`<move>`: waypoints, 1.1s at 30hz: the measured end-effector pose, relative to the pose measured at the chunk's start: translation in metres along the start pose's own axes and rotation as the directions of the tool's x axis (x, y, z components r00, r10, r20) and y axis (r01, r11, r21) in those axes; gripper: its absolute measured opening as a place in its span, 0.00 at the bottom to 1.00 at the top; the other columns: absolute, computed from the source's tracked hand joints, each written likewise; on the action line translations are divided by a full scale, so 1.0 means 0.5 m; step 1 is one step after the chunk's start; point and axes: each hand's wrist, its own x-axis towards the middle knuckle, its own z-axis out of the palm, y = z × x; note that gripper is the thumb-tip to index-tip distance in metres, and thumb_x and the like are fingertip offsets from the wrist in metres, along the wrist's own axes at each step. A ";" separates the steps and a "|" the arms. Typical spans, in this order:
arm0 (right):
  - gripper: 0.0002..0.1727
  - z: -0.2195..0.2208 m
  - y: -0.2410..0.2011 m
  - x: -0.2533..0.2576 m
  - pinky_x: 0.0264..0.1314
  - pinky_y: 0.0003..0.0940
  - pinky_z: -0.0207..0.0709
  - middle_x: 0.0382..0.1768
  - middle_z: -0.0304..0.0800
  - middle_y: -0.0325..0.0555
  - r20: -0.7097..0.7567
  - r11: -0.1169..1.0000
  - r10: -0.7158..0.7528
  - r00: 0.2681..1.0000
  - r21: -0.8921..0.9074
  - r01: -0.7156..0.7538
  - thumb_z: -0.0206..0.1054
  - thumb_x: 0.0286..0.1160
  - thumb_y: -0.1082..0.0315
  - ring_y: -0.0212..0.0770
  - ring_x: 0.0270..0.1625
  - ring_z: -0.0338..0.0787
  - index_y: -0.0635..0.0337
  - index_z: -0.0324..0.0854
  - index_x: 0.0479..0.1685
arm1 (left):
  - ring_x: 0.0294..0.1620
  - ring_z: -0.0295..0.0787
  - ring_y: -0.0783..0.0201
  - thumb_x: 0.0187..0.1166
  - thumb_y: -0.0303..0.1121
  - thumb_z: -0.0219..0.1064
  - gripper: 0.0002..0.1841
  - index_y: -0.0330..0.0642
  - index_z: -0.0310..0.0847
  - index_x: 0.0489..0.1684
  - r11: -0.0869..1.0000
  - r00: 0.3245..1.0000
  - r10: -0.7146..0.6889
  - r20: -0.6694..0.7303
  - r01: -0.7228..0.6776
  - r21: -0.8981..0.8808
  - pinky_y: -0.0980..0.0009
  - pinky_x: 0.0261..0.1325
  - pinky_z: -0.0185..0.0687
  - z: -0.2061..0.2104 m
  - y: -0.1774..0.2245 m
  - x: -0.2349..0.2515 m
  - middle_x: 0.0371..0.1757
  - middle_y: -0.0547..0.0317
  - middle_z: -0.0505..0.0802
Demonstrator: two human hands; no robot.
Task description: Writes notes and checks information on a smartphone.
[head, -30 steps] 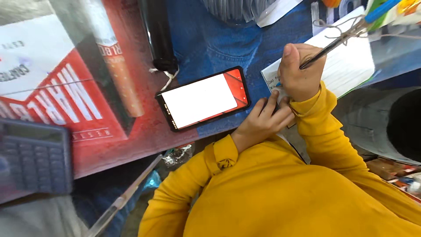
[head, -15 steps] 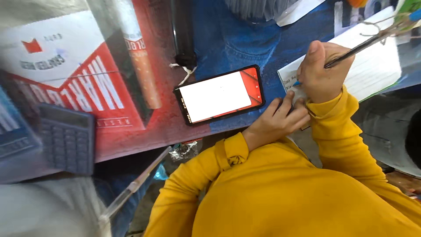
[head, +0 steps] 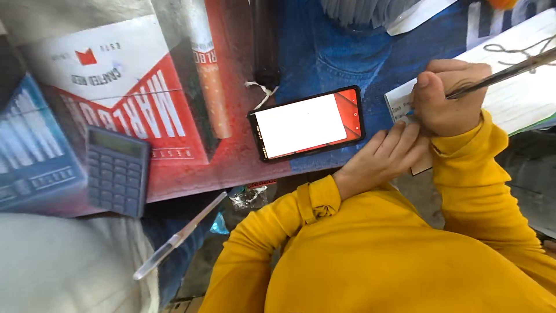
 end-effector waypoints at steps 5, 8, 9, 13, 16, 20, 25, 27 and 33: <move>0.30 0.010 -0.003 0.000 0.22 0.17 0.58 0.11 0.61 0.30 -0.094 0.995 0.064 0.994 -0.077 -0.071 0.58 0.85 0.66 0.19 0.18 0.67 0.53 0.56 0.05 | 0.63 0.89 0.53 0.75 0.20 0.63 0.16 0.40 0.87 0.58 1.000 1.000 -0.019 0.000 0.019 0.005 0.66 0.60 0.78 0.004 0.004 0.001 0.62 0.47 0.92; 0.29 0.010 0.002 0.000 0.21 0.16 0.58 0.11 0.61 0.26 -0.123 0.993 0.102 0.987 -0.047 -0.109 0.58 0.85 0.65 0.17 0.17 0.67 0.50 0.57 0.06 | 0.66 0.87 0.53 0.77 0.24 0.63 0.17 0.39 0.85 0.64 1.000 0.999 -0.011 0.038 0.011 -0.004 0.66 0.63 0.76 0.005 0.005 0.000 0.67 0.44 0.90; 0.28 0.009 0.001 0.001 0.21 0.16 0.60 0.11 0.62 0.24 -0.142 0.988 0.146 0.979 -0.035 -0.152 0.58 0.85 0.65 0.15 0.16 0.67 0.48 0.59 0.07 | 0.66 0.87 0.52 0.77 0.24 0.63 0.17 0.39 0.85 0.64 1.000 0.999 -0.011 0.042 0.011 -0.010 0.66 0.63 0.76 0.006 0.005 -0.001 0.67 0.44 0.89; 0.27 0.013 -0.002 0.004 0.21 0.14 0.63 0.12 0.65 0.21 -0.235 0.979 0.185 0.954 -0.045 -0.201 0.58 0.85 0.66 0.14 0.16 0.69 0.47 0.62 0.08 | 0.64 0.88 0.51 0.78 0.28 0.64 0.16 0.38 0.85 0.62 0.999 0.999 -0.021 0.024 0.022 -0.023 0.65 0.61 0.76 0.009 0.004 0.001 0.68 0.42 0.89; 0.28 0.011 0.004 0.004 0.21 0.15 0.61 0.11 0.64 0.25 -0.206 0.989 0.127 0.970 -0.050 -0.140 0.58 0.84 0.68 0.15 0.17 0.68 0.50 0.61 0.06 | 0.62 0.90 0.52 0.78 0.24 0.63 0.14 0.38 0.86 0.59 1.000 1.000 -0.023 0.016 0.023 -0.008 0.65 0.58 0.77 0.008 0.004 0.004 0.66 0.43 0.91; 0.28 0.009 0.005 0.005 0.19 0.15 0.60 0.11 0.64 0.23 -0.195 0.989 0.146 0.970 -0.009 -0.150 0.58 0.83 0.69 0.15 0.15 0.67 0.48 0.60 0.06 | 0.61 0.90 0.53 0.79 0.24 0.61 0.13 0.39 0.86 0.57 1.000 1.000 -0.023 -0.007 0.023 0.010 0.66 0.56 0.77 0.011 0.002 0.003 0.65 0.44 0.91; 0.27 0.014 0.001 0.002 0.18 0.15 0.59 0.10 0.64 0.20 -0.231 0.978 0.207 0.951 0.016 -0.209 0.57 0.83 0.69 0.14 0.15 0.66 0.46 0.61 0.07 | 0.61 0.91 0.53 0.79 0.24 0.62 0.14 0.38 0.87 0.58 1.000 1.000 -0.014 0.007 0.014 -0.011 0.66 0.56 0.78 0.008 0.000 0.003 0.67 0.43 0.91; 0.27 0.018 0.000 0.004 0.18 0.15 0.61 0.10 0.65 0.20 -0.260 0.975 0.216 0.941 0.010 -0.221 0.57 0.84 0.69 0.14 0.14 0.67 0.45 0.61 0.08 | 0.60 0.91 0.52 0.78 0.23 0.62 0.13 0.37 0.87 0.57 1.000 1.000 -0.014 0.011 0.014 -0.021 0.66 0.56 0.78 0.006 -0.001 0.004 0.66 0.43 0.91; 0.27 0.016 -0.001 0.001 0.21 0.15 0.64 0.11 0.67 0.22 -0.273 0.979 0.188 0.943 -0.028 -0.203 0.58 0.83 0.69 0.14 0.16 0.69 0.48 0.63 0.07 | 0.61 0.90 0.52 0.79 0.27 0.63 0.13 0.38 0.87 0.57 1.000 1.000 -0.013 0.000 0.013 -0.022 0.66 0.56 0.78 0.008 0.000 0.003 0.66 0.44 0.91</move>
